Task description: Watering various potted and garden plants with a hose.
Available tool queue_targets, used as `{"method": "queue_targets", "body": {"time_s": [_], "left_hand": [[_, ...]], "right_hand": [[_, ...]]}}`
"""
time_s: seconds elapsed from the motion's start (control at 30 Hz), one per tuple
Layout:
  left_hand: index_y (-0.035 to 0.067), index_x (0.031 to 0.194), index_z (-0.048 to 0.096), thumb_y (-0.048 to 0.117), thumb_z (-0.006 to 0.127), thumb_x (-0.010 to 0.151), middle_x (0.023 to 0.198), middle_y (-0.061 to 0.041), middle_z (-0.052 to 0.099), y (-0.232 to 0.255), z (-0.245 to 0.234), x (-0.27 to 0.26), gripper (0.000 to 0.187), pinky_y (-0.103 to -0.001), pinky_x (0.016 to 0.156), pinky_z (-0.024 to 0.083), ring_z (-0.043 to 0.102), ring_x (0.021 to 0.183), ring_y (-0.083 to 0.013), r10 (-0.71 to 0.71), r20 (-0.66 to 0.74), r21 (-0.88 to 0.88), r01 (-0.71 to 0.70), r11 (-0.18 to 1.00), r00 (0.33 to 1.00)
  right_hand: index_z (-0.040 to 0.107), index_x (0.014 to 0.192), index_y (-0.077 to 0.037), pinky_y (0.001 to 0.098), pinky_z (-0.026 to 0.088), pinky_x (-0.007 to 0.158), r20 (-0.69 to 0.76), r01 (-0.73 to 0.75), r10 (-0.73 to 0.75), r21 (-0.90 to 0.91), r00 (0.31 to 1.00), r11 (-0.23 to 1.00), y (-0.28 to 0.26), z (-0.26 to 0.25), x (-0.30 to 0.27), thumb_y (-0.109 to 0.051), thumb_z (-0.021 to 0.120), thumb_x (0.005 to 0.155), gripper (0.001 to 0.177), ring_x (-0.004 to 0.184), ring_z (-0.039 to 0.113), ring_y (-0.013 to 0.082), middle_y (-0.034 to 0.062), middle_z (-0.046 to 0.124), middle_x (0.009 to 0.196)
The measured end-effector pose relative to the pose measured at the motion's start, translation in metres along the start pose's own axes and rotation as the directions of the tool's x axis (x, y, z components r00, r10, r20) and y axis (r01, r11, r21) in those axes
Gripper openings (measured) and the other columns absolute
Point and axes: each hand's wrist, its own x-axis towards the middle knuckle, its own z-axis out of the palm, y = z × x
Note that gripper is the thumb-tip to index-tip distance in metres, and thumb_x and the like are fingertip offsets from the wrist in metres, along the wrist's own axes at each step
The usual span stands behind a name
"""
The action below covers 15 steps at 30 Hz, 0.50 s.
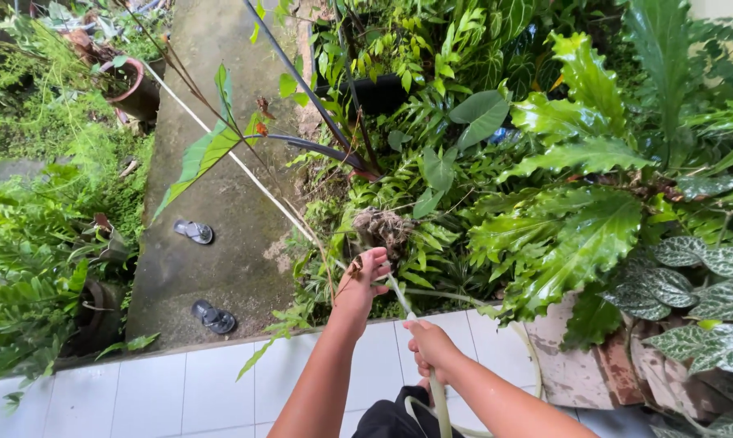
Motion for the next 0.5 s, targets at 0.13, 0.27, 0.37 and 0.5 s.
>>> {"method": "queue_targets", "body": {"time_s": [0.13, 0.27, 0.37, 0.5], "left_hand": [[0.014, 0.136, 0.063, 0.049, 0.046, 0.103, 0.131, -0.004, 0.067, -0.005, 0.004, 0.02, 0.052, -0.038, 0.089, 0.052, 0.062, 0.115, -0.0192, 0.1, 0.016, -0.068, -0.098, 0.993, 0.995], [0.016, 0.133, 0.065, 0.049, 0.047, 0.101, 0.128, -0.001, 0.07, -0.014, 0.01, 0.025, 0.049, -0.036, 0.086, 0.053, 0.066, 0.114, -0.0168, 0.012, -0.02, -0.084, -0.014, 0.996, 1.0], [0.015, 0.132, 0.066, 0.049, 0.047, 0.1, 0.128, -0.001, 0.071, -0.022, 0.01, 0.044, 0.05, -0.035, 0.083, 0.055, 0.067, 0.112, -0.0169, 0.056, -0.031, -0.07, -0.058, 0.996, 0.998], [0.014, 0.132, 0.067, 0.047, 0.049, 0.101, 0.129, -0.003, 0.072, -0.023, 0.011, 0.049, 0.049, -0.034, 0.08, 0.055, 0.067, 0.111, -0.0167, 0.005, -0.053, -0.061, -0.008, 0.998, 0.999]], "right_hand": [[0.053, 0.126, -0.011, 0.0325, 0.026, 0.036, -0.016, 0.113, -0.114, -0.043, 0.993, 0.993, 0.013, -0.007, 0.042, -0.04, 0.058, 0.102, 0.038, 0.043, 0.034, 0.0142, 0.0053, 0.049, 0.077], [0.06, 0.129, -0.02, 0.0333, 0.024, 0.036, 0.018, 0.109, -0.109, 0.031, 0.994, 0.994, 0.022, -0.019, 0.056, -0.039, 0.05, 0.1, 0.036, 0.041, 0.032, 0.0154, 0.0039, 0.05, 0.074], [0.06, 0.13, -0.017, 0.0311, 0.027, 0.039, 0.075, 0.163, -0.167, 0.051, 0.983, 0.985, 0.022, -0.044, 0.108, -0.041, 0.048, 0.103, 0.039, 0.042, 0.035, 0.0142, 0.0064, 0.052, 0.072], [0.063, 0.13, -0.013, 0.0319, 0.032, 0.041, 0.138, 0.323, -0.309, -0.096, 0.941, 0.941, 0.002, -0.052, 0.107, -0.041, 0.043, 0.104, 0.043, 0.042, 0.04, 0.0153, 0.0074, 0.054, 0.069]]}}
